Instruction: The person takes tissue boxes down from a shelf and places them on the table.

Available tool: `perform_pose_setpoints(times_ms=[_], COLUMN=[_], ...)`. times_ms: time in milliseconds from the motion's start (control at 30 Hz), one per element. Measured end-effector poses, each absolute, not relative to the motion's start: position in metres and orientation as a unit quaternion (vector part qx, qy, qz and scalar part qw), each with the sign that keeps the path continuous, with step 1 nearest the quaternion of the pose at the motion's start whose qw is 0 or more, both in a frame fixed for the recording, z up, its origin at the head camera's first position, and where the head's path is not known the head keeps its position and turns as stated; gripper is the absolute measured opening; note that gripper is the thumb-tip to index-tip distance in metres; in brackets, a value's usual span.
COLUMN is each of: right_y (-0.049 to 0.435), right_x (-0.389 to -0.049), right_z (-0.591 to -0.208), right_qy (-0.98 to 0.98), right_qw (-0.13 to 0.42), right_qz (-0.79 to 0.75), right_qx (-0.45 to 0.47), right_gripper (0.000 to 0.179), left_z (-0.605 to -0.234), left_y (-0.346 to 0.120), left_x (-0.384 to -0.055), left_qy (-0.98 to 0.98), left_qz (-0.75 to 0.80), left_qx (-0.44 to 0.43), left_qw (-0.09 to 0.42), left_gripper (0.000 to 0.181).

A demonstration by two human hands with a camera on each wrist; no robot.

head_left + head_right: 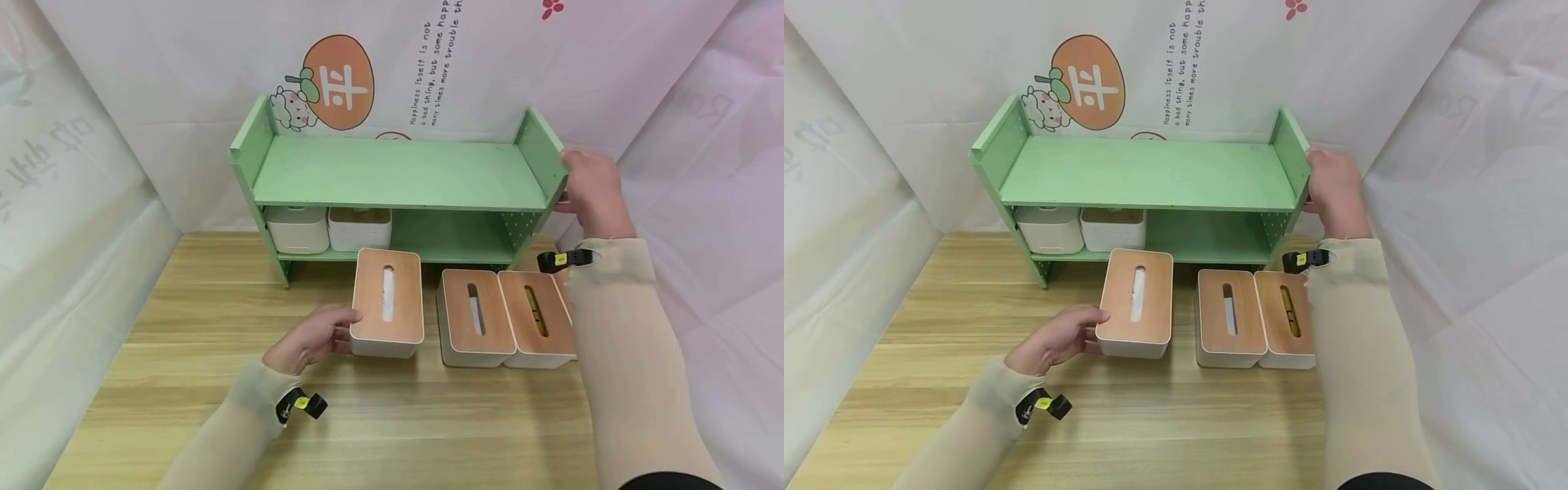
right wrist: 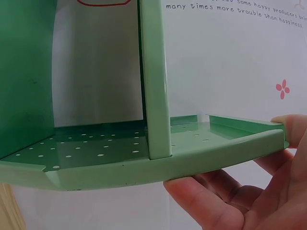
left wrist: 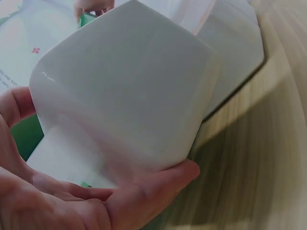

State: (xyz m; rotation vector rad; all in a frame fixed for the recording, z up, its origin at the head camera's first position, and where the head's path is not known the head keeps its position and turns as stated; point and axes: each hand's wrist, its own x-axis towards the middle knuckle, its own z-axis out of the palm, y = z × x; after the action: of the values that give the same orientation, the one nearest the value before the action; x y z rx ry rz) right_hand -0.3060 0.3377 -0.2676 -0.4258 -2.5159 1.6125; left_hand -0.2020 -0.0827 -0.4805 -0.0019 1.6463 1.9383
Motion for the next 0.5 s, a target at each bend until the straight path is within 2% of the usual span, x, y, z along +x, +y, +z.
perform_pose_setpoints(times_ms=[500], right_y=[0.338], right_x=[-0.307], right_z=[-0.268], right_qy=[-0.846], right_qw=[0.057], right_qz=[0.51], right_qx=[-0.146], right_gripper=[0.059], left_z=[-0.507], left_y=[-0.098], left_x=[-0.2], left_qy=[0.647], left_qz=[0.704], left_qx=[0.0], left_qw=[0.293], left_gripper=[0.047])
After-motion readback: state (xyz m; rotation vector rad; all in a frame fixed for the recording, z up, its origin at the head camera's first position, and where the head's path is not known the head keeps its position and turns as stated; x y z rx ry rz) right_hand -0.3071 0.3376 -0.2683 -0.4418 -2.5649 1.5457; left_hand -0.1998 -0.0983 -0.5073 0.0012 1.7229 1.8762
